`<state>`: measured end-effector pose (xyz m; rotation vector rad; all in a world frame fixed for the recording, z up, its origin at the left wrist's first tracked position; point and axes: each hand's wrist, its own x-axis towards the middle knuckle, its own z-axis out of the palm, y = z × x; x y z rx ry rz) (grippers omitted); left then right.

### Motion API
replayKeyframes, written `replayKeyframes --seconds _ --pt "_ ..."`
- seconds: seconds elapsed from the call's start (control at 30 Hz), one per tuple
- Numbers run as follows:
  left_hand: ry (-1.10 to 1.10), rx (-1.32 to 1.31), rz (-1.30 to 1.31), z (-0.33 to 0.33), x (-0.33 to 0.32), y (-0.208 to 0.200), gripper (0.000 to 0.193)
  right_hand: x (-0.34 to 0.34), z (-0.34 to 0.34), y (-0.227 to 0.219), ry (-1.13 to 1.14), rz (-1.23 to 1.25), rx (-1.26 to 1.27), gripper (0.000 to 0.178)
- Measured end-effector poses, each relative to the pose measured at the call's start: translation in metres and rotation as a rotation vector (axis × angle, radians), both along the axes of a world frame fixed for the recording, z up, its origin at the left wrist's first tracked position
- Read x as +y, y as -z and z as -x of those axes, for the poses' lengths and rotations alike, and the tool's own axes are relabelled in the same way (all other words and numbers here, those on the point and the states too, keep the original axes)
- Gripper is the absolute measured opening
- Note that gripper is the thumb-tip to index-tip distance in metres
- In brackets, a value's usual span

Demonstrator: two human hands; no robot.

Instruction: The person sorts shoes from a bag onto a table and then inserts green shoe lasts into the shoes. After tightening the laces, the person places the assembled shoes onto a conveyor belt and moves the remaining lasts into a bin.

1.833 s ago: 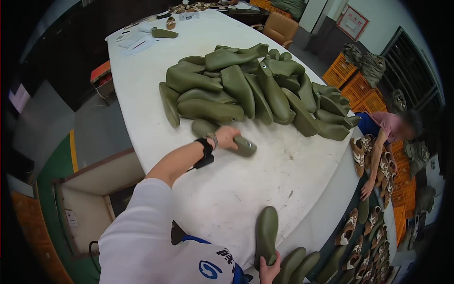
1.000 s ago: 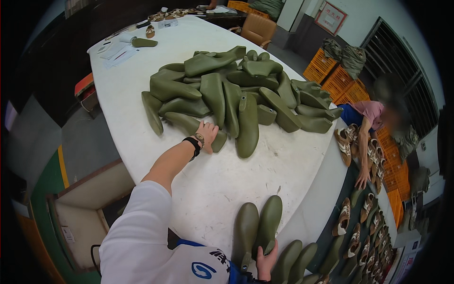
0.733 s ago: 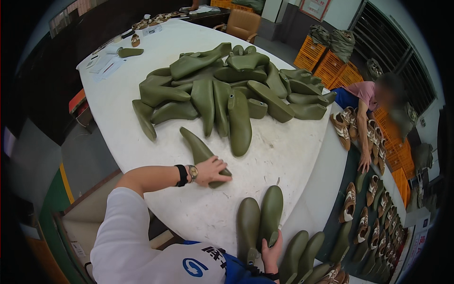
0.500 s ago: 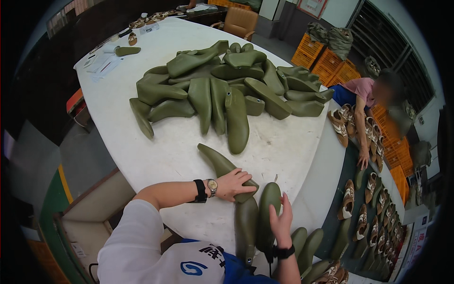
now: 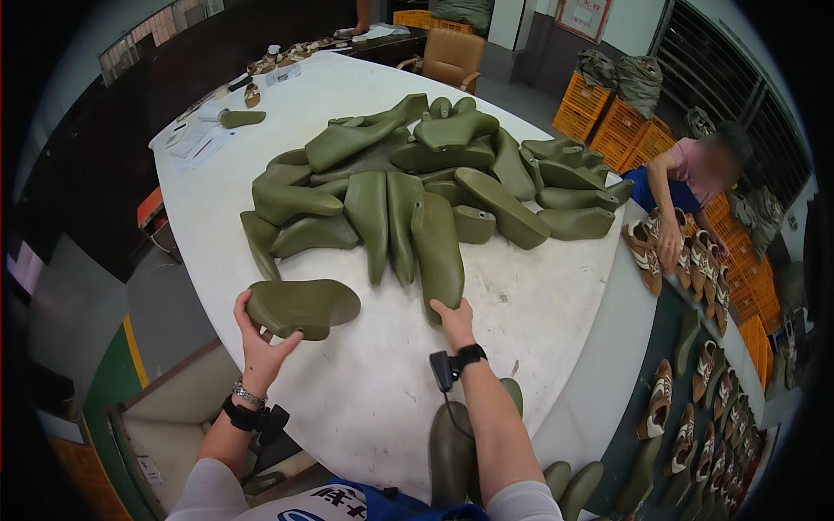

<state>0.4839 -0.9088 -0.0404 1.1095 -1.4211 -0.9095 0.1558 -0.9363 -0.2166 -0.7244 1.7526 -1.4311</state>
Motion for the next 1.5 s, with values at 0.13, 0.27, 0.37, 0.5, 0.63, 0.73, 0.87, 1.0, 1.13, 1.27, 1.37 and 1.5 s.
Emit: replayKeyframes --seconds 0.13,0.27,0.37,0.5,0.63,0.73,0.87,1.0,1.13,1.27,1.37,1.5 --pt "-0.067 0.442 -0.389 -0.011 -0.008 0.012 0.075 0.084 0.041 -0.084 -0.190 -0.085 -0.746 0.035" --pt "0.064 0.714 -0.828 0.065 -0.009 0.061 0.075 0.202 0.090 -0.110 -0.125 -0.308 -0.724 0.037" --pt "0.185 0.737 -0.863 0.158 -0.020 0.086 0.076 0.249 0.128 -0.118 0.066 -0.246 -0.644 0.037" --pt "0.141 0.801 -0.918 0.284 -0.048 0.112 0.089 0.229 0.176 -0.093 0.277 -0.150 -0.595 0.028" --pt "0.394 0.694 -0.844 0.377 -0.074 0.092 0.085 0.171 0.229 -0.079 0.201 -0.114 -0.590 0.030" --pt "0.424 0.243 -0.159 0.355 -0.113 0.069 0.064 0.121 0.207 -0.107 0.155 -0.354 -0.184 0.040" --pt "-0.155 -0.259 0.230 0.242 -0.172 0.085 0.063 0.073 0.163 -0.096 0.106 -0.175 0.253 0.051" --pt "-0.265 -0.279 -0.337 0.168 -0.190 0.123 0.085 0.007 0.071 -0.069 -0.467 -0.155 0.673 0.055" --pt "-0.040 -0.102 -0.358 0.152 -0.188 0.140 0.095 -0.060 -0.041 -0.063 -0.579 -0.175 0.924 0.072" --pt "0.040 -0.294 -0.253 0.148 -0.182 0.151 0.093 -0.086 -0.067 -0.040 -0.274 -0.183 0.880 0.055" --pt "0.159 -0.642 -0.176 0.142 -0.165 0.139 0.099 -0.074 -0.044 -0.054 -0.394 -0.172 0.812 0.051" --pt "0.252 -0.626 -0.325 0.149 -0.116 0.130 0.099 0.003 0.017 -0.118 -0.497 0.027 0.287 0.044"
